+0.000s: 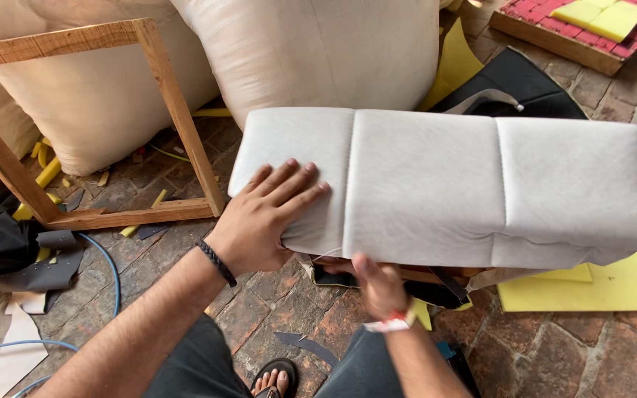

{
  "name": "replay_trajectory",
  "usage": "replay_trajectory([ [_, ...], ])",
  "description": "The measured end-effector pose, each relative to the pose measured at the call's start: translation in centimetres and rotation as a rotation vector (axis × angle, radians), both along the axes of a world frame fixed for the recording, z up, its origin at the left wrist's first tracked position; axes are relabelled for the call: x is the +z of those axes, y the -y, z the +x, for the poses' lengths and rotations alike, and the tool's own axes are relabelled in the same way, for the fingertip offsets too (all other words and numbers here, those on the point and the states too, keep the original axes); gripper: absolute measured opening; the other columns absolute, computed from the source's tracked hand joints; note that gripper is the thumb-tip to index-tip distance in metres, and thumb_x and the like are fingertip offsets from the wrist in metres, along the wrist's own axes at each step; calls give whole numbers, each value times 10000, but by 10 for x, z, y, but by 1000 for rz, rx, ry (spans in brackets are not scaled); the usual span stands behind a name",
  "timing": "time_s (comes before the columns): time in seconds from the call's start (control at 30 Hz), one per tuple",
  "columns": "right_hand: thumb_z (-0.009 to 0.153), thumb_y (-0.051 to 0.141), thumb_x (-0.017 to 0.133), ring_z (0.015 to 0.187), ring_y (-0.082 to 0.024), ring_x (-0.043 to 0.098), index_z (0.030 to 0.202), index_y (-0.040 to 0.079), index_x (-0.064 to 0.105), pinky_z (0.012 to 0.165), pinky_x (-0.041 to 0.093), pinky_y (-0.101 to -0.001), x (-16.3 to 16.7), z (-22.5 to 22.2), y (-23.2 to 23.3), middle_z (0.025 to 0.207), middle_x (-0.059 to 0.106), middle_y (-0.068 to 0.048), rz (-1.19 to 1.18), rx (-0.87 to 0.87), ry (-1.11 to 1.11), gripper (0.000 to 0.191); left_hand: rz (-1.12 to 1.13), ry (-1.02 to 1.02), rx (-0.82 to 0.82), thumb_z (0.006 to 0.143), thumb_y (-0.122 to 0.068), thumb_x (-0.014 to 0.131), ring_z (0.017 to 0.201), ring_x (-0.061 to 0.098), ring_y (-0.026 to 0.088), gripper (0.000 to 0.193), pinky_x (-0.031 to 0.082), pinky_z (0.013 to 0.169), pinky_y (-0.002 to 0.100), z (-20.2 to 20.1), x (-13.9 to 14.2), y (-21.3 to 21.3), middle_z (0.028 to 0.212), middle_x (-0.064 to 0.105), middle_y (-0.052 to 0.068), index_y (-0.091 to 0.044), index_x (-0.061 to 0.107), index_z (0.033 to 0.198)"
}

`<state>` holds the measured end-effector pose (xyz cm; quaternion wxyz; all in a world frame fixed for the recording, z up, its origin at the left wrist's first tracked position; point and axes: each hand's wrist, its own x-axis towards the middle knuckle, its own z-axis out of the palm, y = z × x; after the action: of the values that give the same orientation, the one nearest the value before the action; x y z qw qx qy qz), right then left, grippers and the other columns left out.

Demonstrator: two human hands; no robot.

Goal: The person staples a white fabric cover onto a rectangular cushion frame using a pneumatic staple gun. They smooth the fabric, fold edges, and secure them around the sides and corners of the cushion.

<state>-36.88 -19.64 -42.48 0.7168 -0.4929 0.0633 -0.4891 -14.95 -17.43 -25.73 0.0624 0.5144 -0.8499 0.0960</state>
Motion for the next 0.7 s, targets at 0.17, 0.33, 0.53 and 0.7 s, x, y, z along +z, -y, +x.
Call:
replay_trajectory([
  [0.17, 879, 398, 677, 705, -237, 723, 1056, 41, 705, 557, 583, -363, 92, 56, -3, 897, 760, -131, 514, -663, -104, 399, 231, -377, -311, 665, -413, 707, 1516, 350, 373, 884, 242, 1235, 555, 38, 26, 33, 1618, 451, 105, -236, 536, 1513],
  [0.33, 1024, 303, 663, 614, -221, 650, 899, -28, 744, 565, 508, -350, 98, 68, 34, 739, 704, -150, -78, -1202, -510, 363, 306, -822, -249, 857, -682, 509, 1485, 556, 292, 704, 396, 1267, 468, 44, 11, 68, 1492, 659, 67, -242, 694, 1374],
  [0.53, 983, 211, 639, 615, -89, 616, 888, 43, 697, 575, 534, -273, 31, 49, 64, 727, 671, -18, -504, -1170, -273, 201, 269, -773, -451, 995, -607, 467, 1523, 483, 309, 594, 359, 1237, 479, 51, -3, 87, 1546, 618, 119, -202, 730, 1341],
  [0.7, 970, 306, 698, 643, -71, 553, 901, 155, 663, 674, 526, -287, 5, 34, 75, 769, 618, 26, -674, -1296, -191, 169, 468, -519, -106, 956, -580, 386, 1284, 542, 231, 580, 387, 1077, 458, 30, 56, 227, 1437, 573, 51, -251, 592, 1388],
])
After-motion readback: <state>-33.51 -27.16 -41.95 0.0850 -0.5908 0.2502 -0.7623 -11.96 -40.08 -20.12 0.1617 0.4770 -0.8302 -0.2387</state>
